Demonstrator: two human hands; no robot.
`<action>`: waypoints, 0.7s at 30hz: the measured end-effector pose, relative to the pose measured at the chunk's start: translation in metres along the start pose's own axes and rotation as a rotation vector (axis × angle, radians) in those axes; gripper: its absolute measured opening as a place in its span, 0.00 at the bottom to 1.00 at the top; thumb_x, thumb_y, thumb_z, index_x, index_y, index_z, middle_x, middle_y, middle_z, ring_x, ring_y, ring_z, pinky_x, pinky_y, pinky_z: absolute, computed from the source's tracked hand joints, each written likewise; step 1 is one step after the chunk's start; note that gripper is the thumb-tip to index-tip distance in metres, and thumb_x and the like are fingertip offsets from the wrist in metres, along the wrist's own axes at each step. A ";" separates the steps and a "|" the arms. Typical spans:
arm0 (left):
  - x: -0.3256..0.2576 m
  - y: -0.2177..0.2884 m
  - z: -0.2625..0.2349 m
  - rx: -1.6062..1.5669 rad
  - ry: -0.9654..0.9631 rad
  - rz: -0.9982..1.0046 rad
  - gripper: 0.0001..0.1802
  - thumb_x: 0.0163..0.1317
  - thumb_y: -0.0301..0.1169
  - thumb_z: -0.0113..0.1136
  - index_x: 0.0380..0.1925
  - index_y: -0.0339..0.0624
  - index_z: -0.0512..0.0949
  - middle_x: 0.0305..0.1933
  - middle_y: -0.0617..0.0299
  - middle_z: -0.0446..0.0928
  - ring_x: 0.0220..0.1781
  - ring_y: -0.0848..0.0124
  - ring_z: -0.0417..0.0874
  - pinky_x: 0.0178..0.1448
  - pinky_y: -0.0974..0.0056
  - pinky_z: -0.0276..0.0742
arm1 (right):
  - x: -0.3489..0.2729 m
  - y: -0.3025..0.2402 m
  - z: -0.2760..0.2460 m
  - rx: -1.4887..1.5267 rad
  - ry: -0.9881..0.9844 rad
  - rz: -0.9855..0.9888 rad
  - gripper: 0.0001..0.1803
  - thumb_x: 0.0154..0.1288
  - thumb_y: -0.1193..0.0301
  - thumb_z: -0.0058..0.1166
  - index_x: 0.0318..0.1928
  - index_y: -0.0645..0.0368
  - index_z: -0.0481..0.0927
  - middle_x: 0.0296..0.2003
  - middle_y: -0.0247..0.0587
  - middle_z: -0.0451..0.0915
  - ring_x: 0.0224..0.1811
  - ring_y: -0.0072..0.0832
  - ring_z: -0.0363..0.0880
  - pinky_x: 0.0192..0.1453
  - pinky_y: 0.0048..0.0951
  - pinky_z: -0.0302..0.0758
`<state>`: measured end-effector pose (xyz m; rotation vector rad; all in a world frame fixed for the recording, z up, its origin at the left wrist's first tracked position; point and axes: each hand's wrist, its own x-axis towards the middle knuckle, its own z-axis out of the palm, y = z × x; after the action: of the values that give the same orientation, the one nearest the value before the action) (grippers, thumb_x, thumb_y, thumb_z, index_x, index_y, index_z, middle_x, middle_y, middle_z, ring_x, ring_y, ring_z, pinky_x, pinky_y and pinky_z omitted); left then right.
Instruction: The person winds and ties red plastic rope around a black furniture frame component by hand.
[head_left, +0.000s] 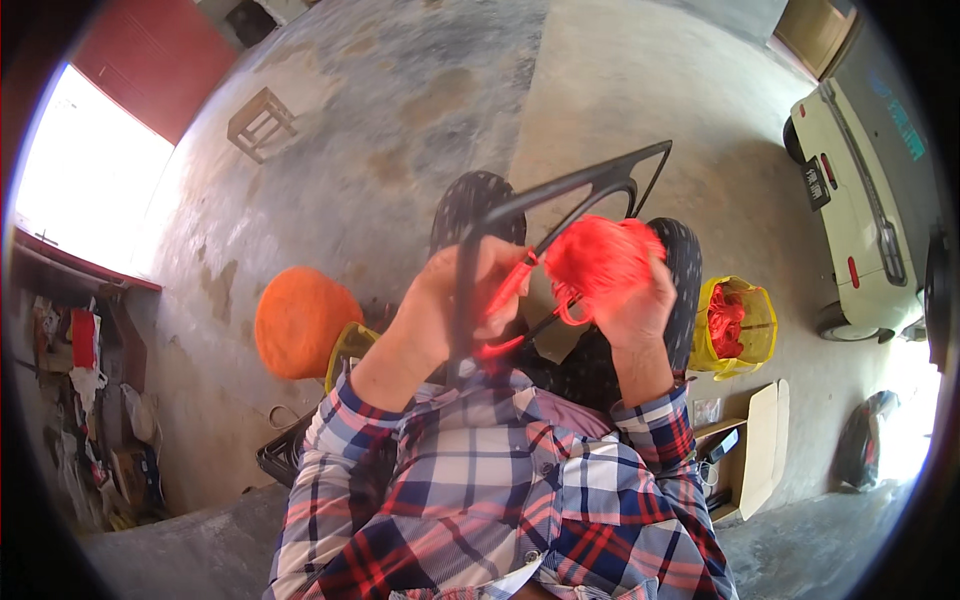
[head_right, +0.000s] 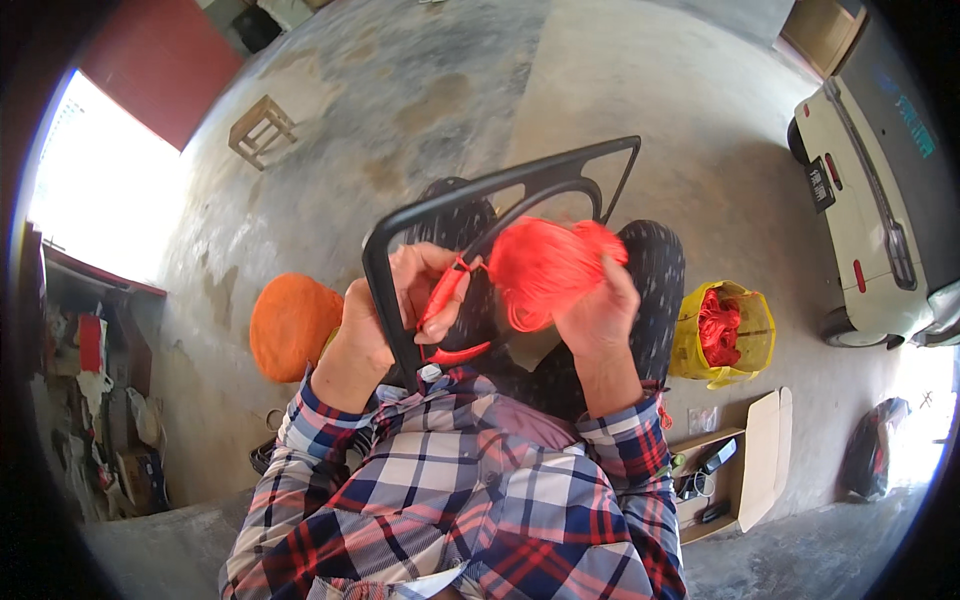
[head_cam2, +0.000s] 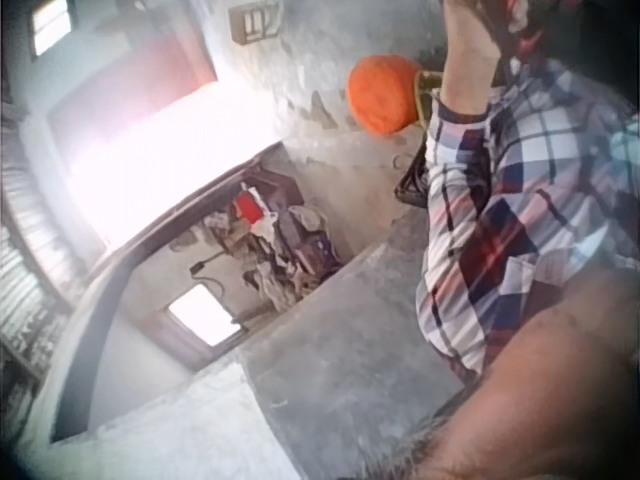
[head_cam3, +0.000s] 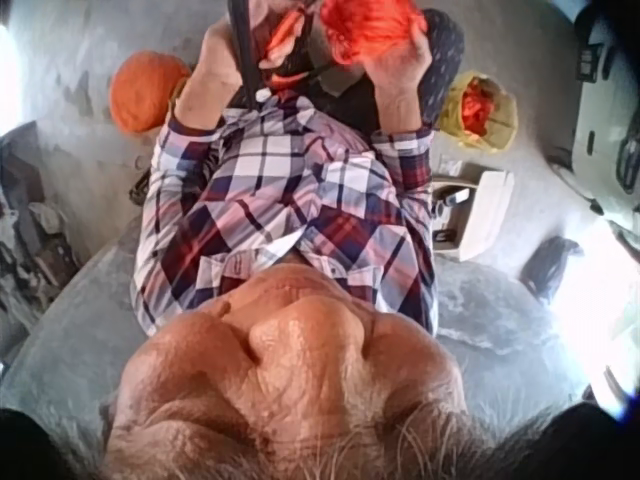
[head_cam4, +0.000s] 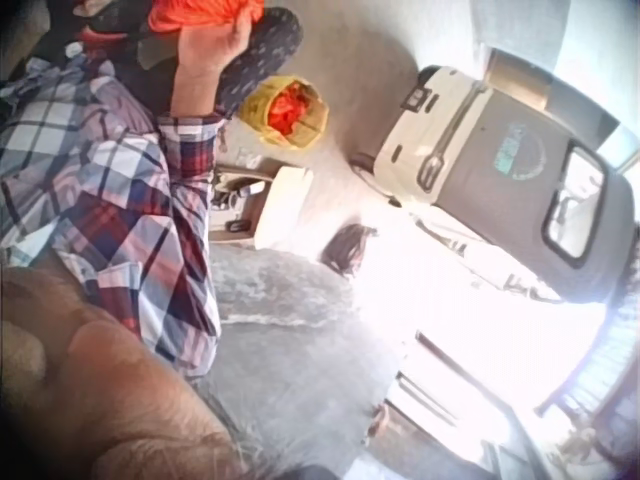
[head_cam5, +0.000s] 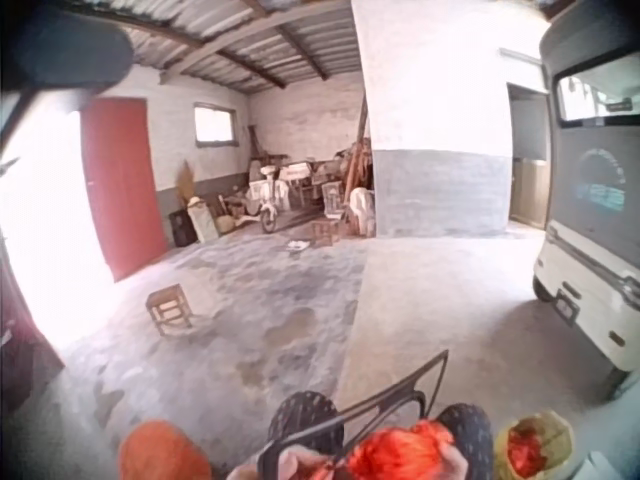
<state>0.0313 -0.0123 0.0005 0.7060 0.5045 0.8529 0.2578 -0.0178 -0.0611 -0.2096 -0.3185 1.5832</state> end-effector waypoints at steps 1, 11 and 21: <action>0.001 0.002 -0.007 0.033 -0.025 0.032 0.25 0.66 0.44 0.55 0.51 0.33 0.73 0.39 0.53 0.77 0.21 0.72 0.71 0.19 0.71 0.58 | -0.005 -0.006 0.009 0.002 -0.002 0.009 0.23 0.68 0.59 0.49 0.57 0.60 0.70 0.55 0.44 0.76 0.59 0.44 0.74 0.64 0.50 0.68; -0.003 0.010 -0.009 0.123 0.063 0.146 0.17 0.61 0.33 0.64 0.46 0.43 0.70 0.34 0.56 0.75 0.21 0.74 0.71 0.18 0.72 0.58 | -0.017 -0.006 0.043 -0.051 -0.326 -0.008 0.25 0.74 0.49 0.35 0.46 0.59 0.72 0.27 0.39 0.72 0.28 0.34 0.72 0.58 0.44 0.71; 0.003 0.005 -0.023 -0.005 0.196 0.149 0.19 0.67 0.37 0.57 0.53 0.38 0.75 0.36 0.54 0.79 0.22 0.71 0.74 0.18 0.71 0.62 | -0.009 -0.018 0.048 -0.283 0.074 0.108 0.28 0.63 0.70 0.55 0.63 0.63 0.66 0.49 0.44 0.78 0.51 0.33 0.78 0.59 0.37 0.73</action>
<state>0.0155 0.0007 -0.0113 0.6645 0.6309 1.0694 0.2593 -0.0298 -0.0104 -0.5100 -0.4807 1.6285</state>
